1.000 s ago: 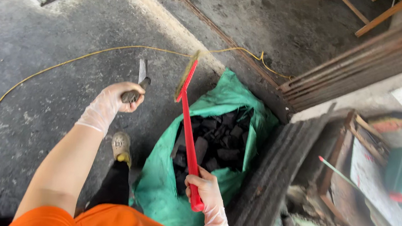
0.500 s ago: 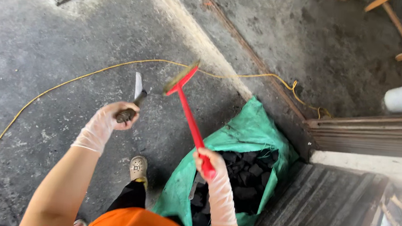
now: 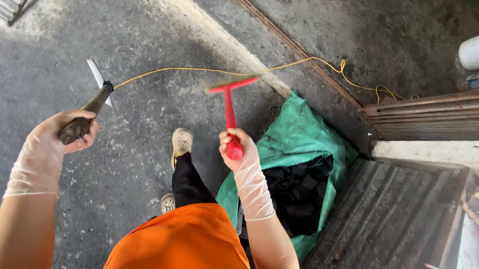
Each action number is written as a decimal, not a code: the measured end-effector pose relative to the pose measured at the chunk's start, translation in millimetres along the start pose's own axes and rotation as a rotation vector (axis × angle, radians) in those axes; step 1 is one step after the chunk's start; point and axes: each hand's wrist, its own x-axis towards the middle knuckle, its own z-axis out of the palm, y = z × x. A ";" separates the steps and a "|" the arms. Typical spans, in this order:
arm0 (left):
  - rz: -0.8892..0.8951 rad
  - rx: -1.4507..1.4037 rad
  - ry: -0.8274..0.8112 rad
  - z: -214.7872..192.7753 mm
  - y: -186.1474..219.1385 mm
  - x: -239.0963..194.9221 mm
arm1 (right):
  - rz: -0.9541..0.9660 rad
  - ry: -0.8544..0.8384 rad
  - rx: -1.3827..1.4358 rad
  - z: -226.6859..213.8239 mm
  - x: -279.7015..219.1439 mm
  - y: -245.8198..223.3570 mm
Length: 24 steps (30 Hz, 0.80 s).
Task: The person sweeps a concrete floor using a red broom and a metal dustpan, gathering debris into a green sack. They move around an outdoor area with a charcoal grill and various tools, sweeping different sections of the ground.
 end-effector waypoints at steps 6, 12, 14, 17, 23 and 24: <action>-0.079 0.340 0.028 34.8 78.2 42.9 | -0.121 0.119 -0.032 -1.1 87.2 -41.9; -0.193 0.712 0.209 90.5 135.4 84.5 | 0.069 0.285 0.258 -25.2 129.1 -78.0; -0.188 0.942 0.269 105.2 136.6 87.9 | 0.122 0.257 0.419 -39.2 121.4 -74.3; -0.140 1.290 0.305 133.0 164.4 107.6 | 0.146 0.205 0.447 -40.0 112.3 -77.1; -0.102 1.746 0.226 175.4 215.2 137.7 | -0.116 0.547 -0.119 -7.0 14.2 -37.6; -0.067 1.815 0.210 182.4 223.0 138.6 | -0.140 0.557 -0.142 4.3 -2.0 -28.3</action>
